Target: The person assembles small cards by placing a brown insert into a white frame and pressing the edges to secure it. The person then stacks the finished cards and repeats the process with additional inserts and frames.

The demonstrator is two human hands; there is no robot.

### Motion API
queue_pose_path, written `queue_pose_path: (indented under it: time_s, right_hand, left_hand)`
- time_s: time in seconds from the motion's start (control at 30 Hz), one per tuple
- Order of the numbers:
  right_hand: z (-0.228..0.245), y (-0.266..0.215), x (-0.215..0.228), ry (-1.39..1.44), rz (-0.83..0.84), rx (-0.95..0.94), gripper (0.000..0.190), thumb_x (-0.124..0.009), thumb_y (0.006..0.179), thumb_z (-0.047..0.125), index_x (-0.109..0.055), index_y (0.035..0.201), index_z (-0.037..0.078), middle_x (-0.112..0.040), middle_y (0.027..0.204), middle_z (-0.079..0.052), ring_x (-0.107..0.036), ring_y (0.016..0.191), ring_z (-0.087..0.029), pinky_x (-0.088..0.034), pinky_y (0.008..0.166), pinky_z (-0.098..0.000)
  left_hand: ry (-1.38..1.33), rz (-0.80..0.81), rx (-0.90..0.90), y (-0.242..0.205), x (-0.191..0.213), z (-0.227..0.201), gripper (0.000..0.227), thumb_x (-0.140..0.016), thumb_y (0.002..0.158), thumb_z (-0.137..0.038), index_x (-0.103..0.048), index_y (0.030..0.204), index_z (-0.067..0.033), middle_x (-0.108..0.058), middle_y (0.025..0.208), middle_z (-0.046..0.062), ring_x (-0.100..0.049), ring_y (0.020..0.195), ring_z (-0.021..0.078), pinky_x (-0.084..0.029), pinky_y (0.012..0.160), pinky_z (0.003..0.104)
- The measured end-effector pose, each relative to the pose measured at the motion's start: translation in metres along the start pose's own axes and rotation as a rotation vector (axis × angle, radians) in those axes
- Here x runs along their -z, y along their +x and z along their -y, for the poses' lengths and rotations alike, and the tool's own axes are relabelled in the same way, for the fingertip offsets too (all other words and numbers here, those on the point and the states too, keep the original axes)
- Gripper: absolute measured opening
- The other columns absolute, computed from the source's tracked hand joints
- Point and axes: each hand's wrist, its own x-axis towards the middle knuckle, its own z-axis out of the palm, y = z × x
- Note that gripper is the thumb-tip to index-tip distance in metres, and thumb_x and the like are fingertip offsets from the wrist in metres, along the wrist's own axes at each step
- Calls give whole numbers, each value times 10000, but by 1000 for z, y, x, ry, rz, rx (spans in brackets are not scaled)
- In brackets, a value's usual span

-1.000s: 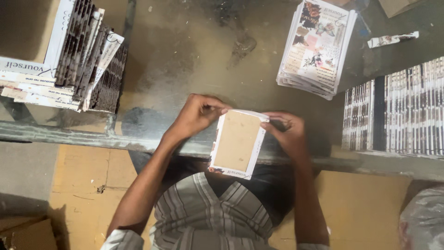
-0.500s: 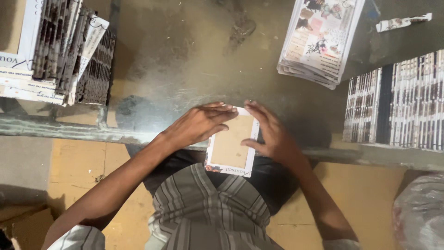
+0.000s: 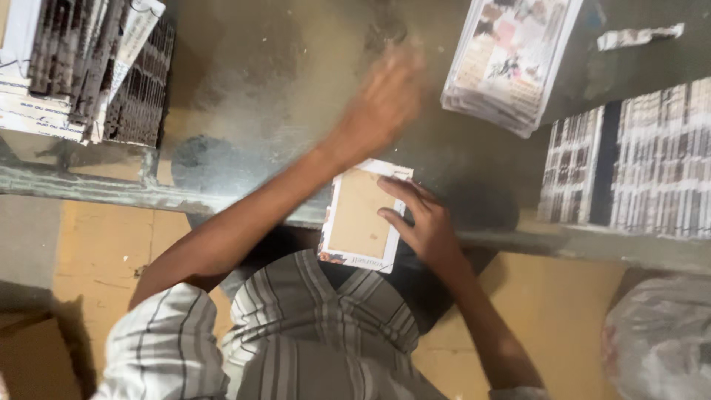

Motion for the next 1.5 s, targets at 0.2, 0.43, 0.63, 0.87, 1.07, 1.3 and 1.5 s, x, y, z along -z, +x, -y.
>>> queue_pose_path:
  time_s: [0.2, 0.43, 0.63, 0.87, 1.07, 1.3, 1.5]
  right_hand:
    - [-3, -13, -12, 46, -194, -144, 583, -902, 802, 194, -619, 1292, 53, -686, 1287, -137, -689, 1202, -263, -542, 1023, -375]
    - [-40, -16, -31, -186, -434, -79, 1297, -974, 699, 389, -113, 1592, 10, -176, 1642, -334, -283, 1519, -482, -294, 1253, -563]
    - [-32, -11, -32, -287, -416, -140, 1360, -939, 728, 483, -32, 1598, -38, -22, 1630, -416, -61, 1557, -542, -171, 1254, -649]
    - [-8, -25, -28, -321, -203, -181, 1506, -890, 526, 683, -97, 1555, -80, -132, 1627, -358, -52, 1542, -534, -54, 1216, -694]
    - [-5, -25, -26, -428, -340, -33, 1397, -910, 635, 644, -161, 1578, -65, -216, 1607, -352, -149, 1554, -518, -152, 1257, -685]
    - [-10, -17, -31, -345, -288, -151, 1311, -937, 657, 512, -204, 1564, -89, -251, 1586, -374, -198, 1514, -539, -197, 1231, -656]
    - [-16, -20, -33, -227, -317, -150, 1030, -820, 851, 341, -213, 1588, -45, -226, 1641, -329, -198, 1552, -491, -189, 1250, -598]
  left_hand:
    - [-178, 326, -83, -18, -10, -23, 288, -606, 950, -116, -557, 1225, -43, -552, 1361, 173, -412, 1434, 351, -286, 1235, 548]
    - [-424, 70, 229, 12, -45, -24, 512, -554, 923, 16, -520, 1433, -14, -488, 1536, 199, -356, 1502, 393, -330, 1254, 459]
    - [-401, 222, -61, 18, -56, -50, 496, -588, 882, -43, -535, 1374, -12, -528, 1481, 245, -391, 1481, 397, -351, 1204, 495]
    - [-299, 638, 561, 12, 21, -38, 389, -584, 1025, -382, -586, 1254, -68, -716, 967, 202, -693, 933, 414, -525, 845, 519]
    - [-471, 915, 378, 2, 70, -16, 437, -643, 976, -472, -674, 1104, -55, -735, 941, 173, -717, 956, 349, -531, 865, 483]
    - [-127, 660, 403, -31, 61, -21, 641, -715, 853, -393, -535, 1326, 1, -565, 1326, 231, -520, 1294, 393, -487, 1005, 522]
    - [-241, 581, 278, -63, 80, -72, 1061, -720, 787, -636, -316, 1494, 45, -259, 1582, 308, -233, 1464, 428, -198, 1173, 569]
